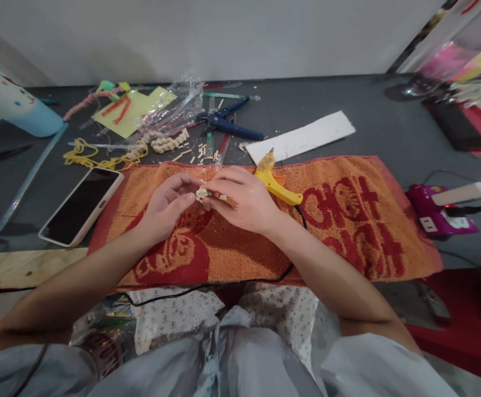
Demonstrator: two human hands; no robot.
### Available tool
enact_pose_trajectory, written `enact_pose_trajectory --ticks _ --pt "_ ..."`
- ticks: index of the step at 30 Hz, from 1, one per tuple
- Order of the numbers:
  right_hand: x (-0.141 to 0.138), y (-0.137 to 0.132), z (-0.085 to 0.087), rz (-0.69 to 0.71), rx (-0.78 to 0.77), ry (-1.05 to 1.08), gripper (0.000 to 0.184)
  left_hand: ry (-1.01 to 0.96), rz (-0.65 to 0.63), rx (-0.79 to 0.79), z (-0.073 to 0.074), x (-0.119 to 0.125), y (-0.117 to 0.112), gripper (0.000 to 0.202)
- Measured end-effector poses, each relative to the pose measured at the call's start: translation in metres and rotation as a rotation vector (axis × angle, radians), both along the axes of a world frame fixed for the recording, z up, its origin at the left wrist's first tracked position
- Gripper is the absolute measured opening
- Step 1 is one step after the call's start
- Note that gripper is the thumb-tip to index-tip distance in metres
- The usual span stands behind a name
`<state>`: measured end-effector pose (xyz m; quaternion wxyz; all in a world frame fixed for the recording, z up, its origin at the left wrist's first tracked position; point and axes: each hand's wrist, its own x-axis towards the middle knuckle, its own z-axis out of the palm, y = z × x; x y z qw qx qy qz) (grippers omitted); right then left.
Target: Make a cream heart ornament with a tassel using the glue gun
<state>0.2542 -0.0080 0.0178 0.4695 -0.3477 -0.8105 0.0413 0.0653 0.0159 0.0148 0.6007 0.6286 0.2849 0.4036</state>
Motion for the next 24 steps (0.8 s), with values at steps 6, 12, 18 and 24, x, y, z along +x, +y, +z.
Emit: enact_pose_trajectory --ticks 6,12,18,24 --pt "0.000 0.001 0.001 -0.002 0.056 0.020 0.005 -0.079 -0.038 -0.148 -0.002 0.001 -0.001 0.036" --pt "0.000 0.002 -0.001 0.008 0.066 0.022 0.007 -0.095 -0.048 -0.226 0.001 0.000 -0.002 0.040" --pt "0.001 0.001 0.000 0.017 0.075 0.004 0.011 -0.114 -0.038 -0.337 0.006 0.003 -0.004 0.039" --pt "0.001 0.002 0.000 0.017 0.079 -0.010 0.013 -0.158 -0.040 -0.460 0.009 0.005 -0.004 0.040"
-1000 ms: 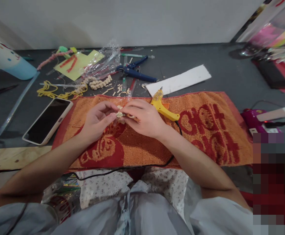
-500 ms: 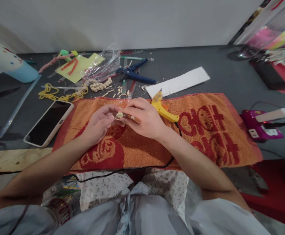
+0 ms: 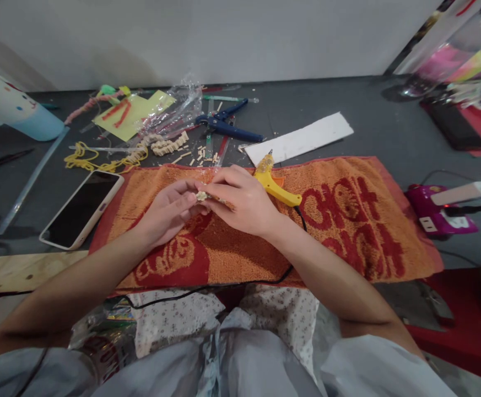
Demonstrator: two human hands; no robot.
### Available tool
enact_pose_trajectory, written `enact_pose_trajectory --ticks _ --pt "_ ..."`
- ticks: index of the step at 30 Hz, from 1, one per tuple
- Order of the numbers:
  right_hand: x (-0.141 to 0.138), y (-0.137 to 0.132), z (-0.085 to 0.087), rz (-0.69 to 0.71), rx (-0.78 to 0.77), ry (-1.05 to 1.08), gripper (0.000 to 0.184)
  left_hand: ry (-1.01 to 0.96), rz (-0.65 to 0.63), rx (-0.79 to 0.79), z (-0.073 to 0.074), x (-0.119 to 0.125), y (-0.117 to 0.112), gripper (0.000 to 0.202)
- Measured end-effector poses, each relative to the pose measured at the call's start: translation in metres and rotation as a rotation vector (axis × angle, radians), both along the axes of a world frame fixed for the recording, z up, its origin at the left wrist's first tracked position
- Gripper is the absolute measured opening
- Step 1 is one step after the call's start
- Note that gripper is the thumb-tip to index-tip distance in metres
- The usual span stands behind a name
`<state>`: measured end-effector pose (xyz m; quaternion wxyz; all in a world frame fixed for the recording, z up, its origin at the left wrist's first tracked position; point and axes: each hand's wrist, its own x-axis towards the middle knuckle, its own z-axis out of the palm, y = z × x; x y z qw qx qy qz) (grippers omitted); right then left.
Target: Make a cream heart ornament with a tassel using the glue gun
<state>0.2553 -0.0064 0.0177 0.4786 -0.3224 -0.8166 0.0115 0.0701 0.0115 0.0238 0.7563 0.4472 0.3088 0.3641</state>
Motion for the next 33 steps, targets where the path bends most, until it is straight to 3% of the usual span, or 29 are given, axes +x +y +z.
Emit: enact_pose_trajectory --ticks 10,18,22,25,29,33 --pt "-0.005 -0.009 0.012 0.007 -0.003 0.031 0.007 -0.037 -0.064 0.025 0.003 -0.001 -0.001 0.040" --pt "0.005 -0.005 0.016 -0.032 0.015 0.096 0.009 -0.031 0.237 0.268 0.009 -0.009 0.000 0.028" --pt "0.006 -0.006 0.018 -0.073 -0.032 0.083 0.011 -0.019 0.329 0.293 0.009 -0.009 0.005 0.018" --pt "0.002 -0.007 0.017 -0.073 -0.066 0.075 0.012 0.011 0.281 0.313 0.005 -0.007 0.004 0.023" --pt "-0.005 -0.007 0.013 0.011 -0.078 0.073 0.010 -0.001 0.091 0.367 -0.002 -0.005 -0.002 0.046" --pt "-0.009 -0.007 0.011 0.049 -0.028 0.072 0.008 -0.013 -0.041 0.368 -0.007 -0.006 -0.006 0.046"
